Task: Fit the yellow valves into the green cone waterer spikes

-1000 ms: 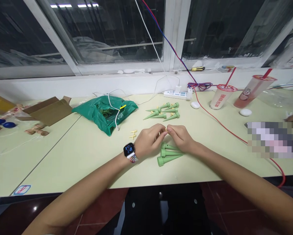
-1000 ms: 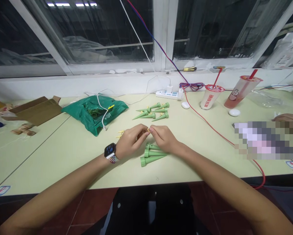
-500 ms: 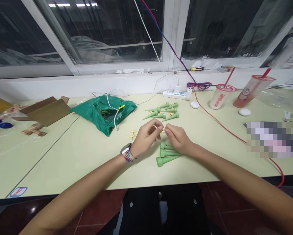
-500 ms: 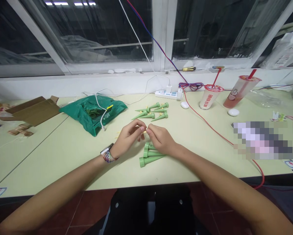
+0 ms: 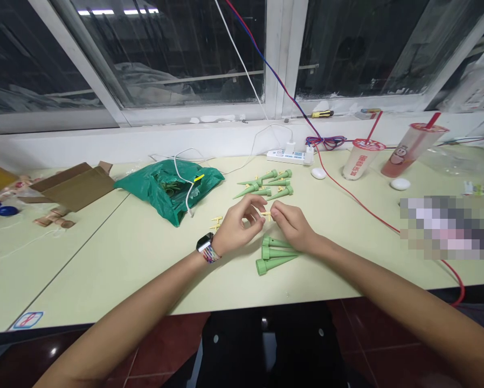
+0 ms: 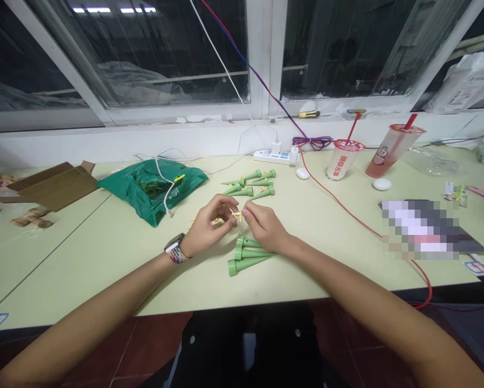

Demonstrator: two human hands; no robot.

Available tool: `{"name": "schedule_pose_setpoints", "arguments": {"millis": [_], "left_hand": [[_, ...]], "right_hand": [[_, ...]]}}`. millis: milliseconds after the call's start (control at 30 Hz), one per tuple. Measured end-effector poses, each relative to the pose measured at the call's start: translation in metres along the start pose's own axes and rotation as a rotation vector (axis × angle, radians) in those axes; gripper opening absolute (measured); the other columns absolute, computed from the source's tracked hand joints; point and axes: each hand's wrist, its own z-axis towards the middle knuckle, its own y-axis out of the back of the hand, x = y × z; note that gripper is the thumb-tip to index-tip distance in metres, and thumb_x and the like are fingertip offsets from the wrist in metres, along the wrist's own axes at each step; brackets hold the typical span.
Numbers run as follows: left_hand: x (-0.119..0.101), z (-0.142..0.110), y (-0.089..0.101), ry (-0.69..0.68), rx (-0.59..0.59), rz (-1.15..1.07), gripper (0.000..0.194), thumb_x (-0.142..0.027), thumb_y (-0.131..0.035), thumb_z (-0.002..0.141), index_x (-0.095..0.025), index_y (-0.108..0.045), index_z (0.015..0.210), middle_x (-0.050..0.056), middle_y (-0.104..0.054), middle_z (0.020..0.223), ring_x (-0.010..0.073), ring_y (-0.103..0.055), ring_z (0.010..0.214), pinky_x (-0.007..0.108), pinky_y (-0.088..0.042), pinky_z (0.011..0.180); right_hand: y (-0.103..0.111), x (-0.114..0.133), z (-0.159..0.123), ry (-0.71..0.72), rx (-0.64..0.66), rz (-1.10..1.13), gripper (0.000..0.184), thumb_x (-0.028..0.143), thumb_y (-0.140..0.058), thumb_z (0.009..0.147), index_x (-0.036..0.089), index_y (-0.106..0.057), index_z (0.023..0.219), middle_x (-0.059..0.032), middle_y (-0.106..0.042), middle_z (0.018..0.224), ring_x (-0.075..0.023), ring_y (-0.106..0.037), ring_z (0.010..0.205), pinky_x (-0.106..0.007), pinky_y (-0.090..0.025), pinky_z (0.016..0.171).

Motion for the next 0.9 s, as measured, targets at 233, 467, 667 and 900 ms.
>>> {"name": "schedule_pose_setpoints", "arguments": {"millis": [233, 467, 667, 900], "left_hand": [[-0.0027, 0.0048, 0.0030, 0.003, -0.019, 0.073, 0.026, -0.042, -0.065, 0.100, -0.018, -0.069, 0.090, 0.004, -0.068, 0.087, 0.0122, -0.065, 0.068, 0.025, -0.051, 0.064], [-0.0011, 0.0015, -0.0005, 0.070, -0.042, 0.013, 0.026, -0.044, -0.070, 0.096, -0.020, -0.064, 0.105, 0.001, -0.067, 0.082, 0.0136, -0.067, 0.068, 0.025, -0.051, 0.064], [-0.0028, 0.0034, 0.0018, 0.083, -0.020, 0.014, 0.031, -0.047, -0.064, 0.100, -0.018, -0.066, 0.089, 0.002, -0.068, 0.076, 0.0133, -0.066, 0.064, 0.025, -0.051, 0.064], [0.0010, 0.0022, 0.0020, 0.103, -0.014, 0.032, 0.043, -0.049, -0.051, 0.106, -0.018, -0.060, 0.078, 0.000, -0.062, 0.065, 0.0128, -0.061, 0.061, 0.026, -0.048, 0.065]], "right_hand": [[0.0021, 0.0037, 0.0021, -0.048, -0.017, 0.054, 0.040, 0.046, -0.036, 0.111, 0.023, -0.044, 0.079, 0.0029, -0.043, 0.066, -0.0154, -0.042, 0.062, -0.031, -0.034, 0.064], [0.0021, 0.0024, 0.0020, -0.075, -0.012, 0.071, 0.043, 0.050, -0.036, 0.111, 0.023, -0.041, 0.077, 0.0031, -0.042, 0.065, -0.0151, -0.040, 0.061, -0.031, -0.034, 0.062], [-0.0003, 0.0022, -0.0002, -0.107, -0.009, 0.101, 0.041, 0.051, -0.035, 0.111, 0.024, -0.043, 0.080, 0.0033, -0.042, 0.064, -0.0153, -0.039, 0.061, -0.030, -0.033, 0.060], [0.0008, 0.0040, -0.0007, -0.131, 0.026, 0.140, 0.034, 0.047, -0.039, 0.110, 0.024, -0.043, 0.085, 0.0043, -0.042, 0.065, -0.0151, -0.038, 0.060, -0.030, -0.032, 0.059]]}}
